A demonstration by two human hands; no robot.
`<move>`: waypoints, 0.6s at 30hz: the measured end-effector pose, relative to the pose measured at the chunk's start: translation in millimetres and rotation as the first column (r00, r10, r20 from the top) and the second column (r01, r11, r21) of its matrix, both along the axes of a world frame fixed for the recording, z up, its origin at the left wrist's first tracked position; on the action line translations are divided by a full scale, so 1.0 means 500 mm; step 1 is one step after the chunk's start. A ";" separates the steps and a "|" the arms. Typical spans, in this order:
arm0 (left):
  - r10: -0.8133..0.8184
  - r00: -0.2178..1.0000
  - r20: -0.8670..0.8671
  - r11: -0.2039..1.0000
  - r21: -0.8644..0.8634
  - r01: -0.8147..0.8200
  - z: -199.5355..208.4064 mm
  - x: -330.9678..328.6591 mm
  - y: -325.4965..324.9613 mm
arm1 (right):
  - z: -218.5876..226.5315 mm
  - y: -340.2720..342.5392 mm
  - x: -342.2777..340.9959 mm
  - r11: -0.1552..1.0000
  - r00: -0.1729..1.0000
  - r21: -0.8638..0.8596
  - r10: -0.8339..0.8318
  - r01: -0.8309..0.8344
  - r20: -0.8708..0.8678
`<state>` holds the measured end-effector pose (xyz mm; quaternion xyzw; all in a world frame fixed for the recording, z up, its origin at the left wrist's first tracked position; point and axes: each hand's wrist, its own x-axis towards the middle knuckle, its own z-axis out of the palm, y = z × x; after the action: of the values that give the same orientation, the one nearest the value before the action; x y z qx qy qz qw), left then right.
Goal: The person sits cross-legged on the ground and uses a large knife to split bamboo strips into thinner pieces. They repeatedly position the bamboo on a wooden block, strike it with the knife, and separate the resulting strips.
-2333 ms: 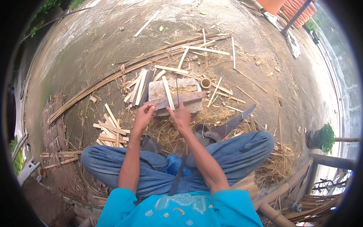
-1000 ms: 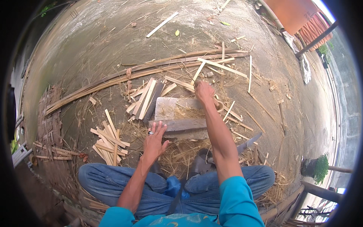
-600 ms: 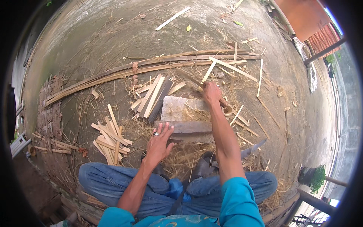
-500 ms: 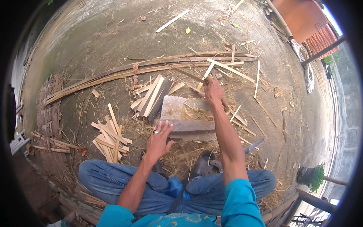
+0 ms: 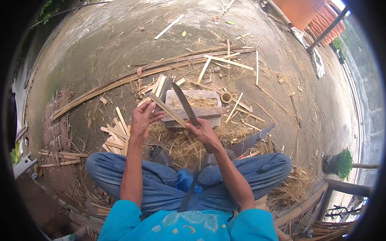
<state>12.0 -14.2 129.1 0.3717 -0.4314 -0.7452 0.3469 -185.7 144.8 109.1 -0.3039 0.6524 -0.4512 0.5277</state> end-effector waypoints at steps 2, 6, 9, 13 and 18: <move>0.002 0.994 0.112 0.997 -0.071 0.006 0.029 0.010 0.007 | -0.004 0.010 0.027 0.999 0.999 -0.039 -0.001 0.002 0.040; 0.054 0.978 0.202 0.979 -0.204 -0.012 0.080 0.019 0.019 | -0.039 0.019 0.045 0.981 0.997 -0.193 0.004 -0.019 -0.078; 0.137 0.955 0.263 0.944 -0.328 -0.045 0.106 0.012 0.031 | -0.065 0.026 0.049 0.933 0.928 -0.356 -0.178 0.054 -0.327; 0.368 0.875 0.313 0.839 -0.518 -0.168 0.054 0.021 0.046 | -0.057 0.055 0.074 0.960 0.956 0.038 -0.273 0.278 -0.103; 0.434 0.833 0.342 0.800 -0.572 -0.182 0.021 0.002 0.061 | -0.133 0.116 0.129 0.997 0.943 -0.060 -0.062 0.045 -0.328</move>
<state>13.1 16.4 139.7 0.4959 -0.6157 -0.4237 0.4423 -121.4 202.8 42.8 -0.3706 0.7277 -0.4249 0.3906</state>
